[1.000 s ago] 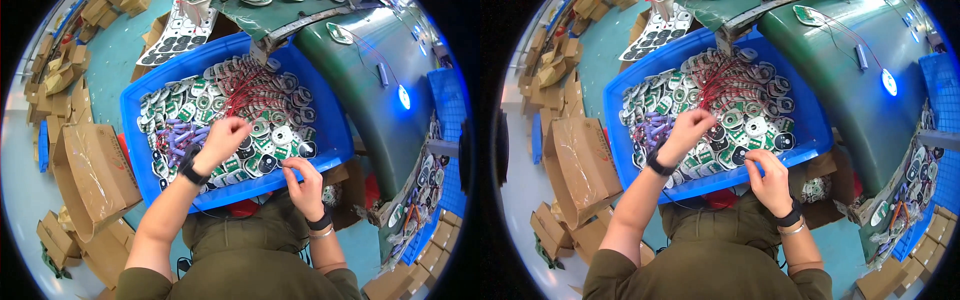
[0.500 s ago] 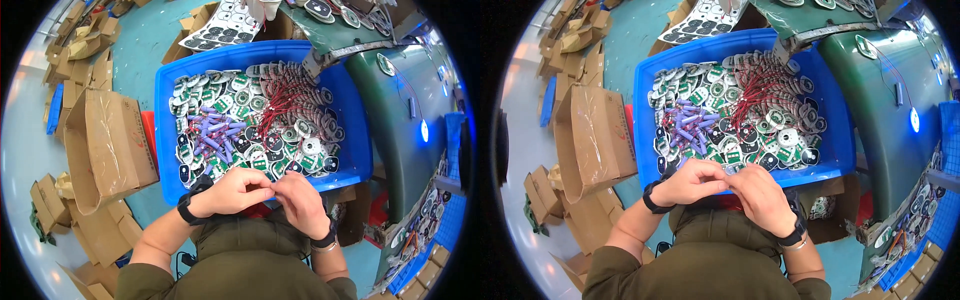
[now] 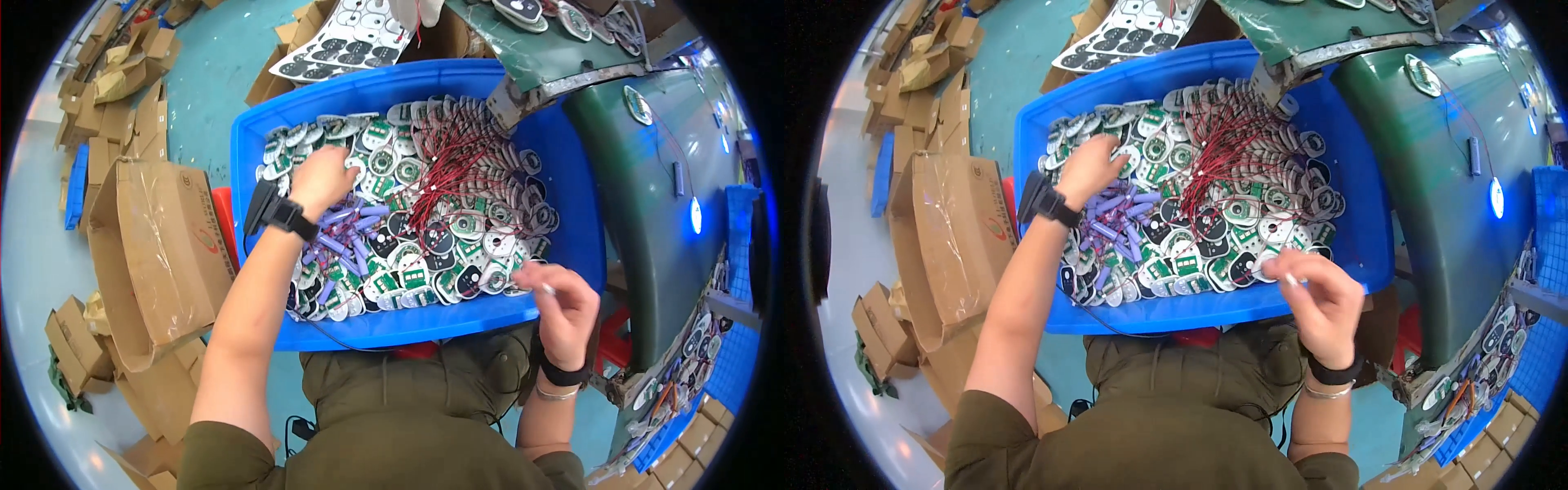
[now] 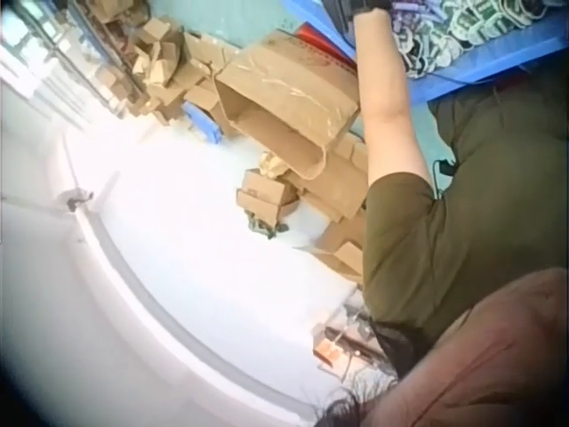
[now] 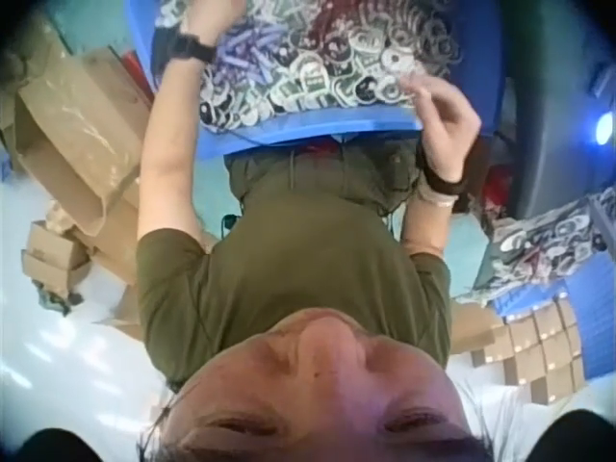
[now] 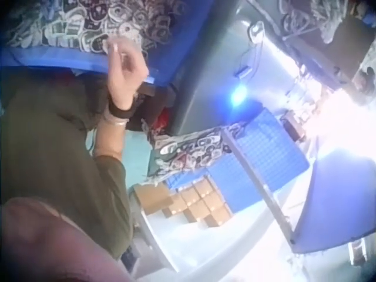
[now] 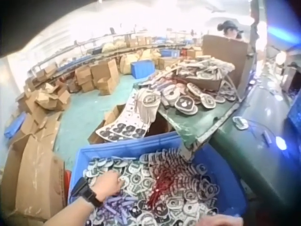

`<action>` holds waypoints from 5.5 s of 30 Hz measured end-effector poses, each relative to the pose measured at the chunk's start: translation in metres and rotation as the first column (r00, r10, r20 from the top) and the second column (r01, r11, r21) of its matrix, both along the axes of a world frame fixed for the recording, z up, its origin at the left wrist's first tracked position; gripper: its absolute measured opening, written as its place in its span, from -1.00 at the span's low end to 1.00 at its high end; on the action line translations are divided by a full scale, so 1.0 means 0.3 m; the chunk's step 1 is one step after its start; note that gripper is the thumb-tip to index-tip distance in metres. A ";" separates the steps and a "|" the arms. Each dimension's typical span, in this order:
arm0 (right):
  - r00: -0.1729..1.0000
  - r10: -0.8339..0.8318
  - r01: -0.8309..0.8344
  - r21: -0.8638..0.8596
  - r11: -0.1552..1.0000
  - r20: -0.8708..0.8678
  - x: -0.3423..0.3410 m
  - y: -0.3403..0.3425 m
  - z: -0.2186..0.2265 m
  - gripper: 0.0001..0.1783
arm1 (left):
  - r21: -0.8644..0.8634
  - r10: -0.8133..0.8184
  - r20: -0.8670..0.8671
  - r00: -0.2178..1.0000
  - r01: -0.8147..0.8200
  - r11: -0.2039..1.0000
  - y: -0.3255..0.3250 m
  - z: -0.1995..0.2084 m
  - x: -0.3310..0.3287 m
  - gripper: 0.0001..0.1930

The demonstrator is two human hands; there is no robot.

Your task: Assembling small electronic devices by connecting batteries and wires to circuit boards and placing them into plastic housings.

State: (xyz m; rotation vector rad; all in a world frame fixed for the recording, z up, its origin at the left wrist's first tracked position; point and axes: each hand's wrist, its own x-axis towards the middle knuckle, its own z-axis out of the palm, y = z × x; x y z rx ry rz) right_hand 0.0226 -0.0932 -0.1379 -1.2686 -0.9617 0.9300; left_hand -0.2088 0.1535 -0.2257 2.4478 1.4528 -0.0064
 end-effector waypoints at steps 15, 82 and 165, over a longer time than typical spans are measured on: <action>0.983 0.103 -0.107 0.015 0.994 0.153 -0.101 0.024 0.047 -0.85 | -0.030 -0.073 0.560 0.825 0.108 0.994 -0.176 0.159 0.006 -0.43; 0.863 0.008 -0.119 0.189 0.975 0.506 -0.213 -0.148 0.111 -0.88 | -0.695 0.748 0.663 0.014 0.381 0.609 -0.766 0.363 0.019 -0.63; 0.686 -0.207 -0.098 0.371 0.923 0.697 -0.296 -0.097 0.170 -0.77 | -0.600 0.665 0.741 -0.091 0.356 0.717 -0.778 0.445 0.021 -0.77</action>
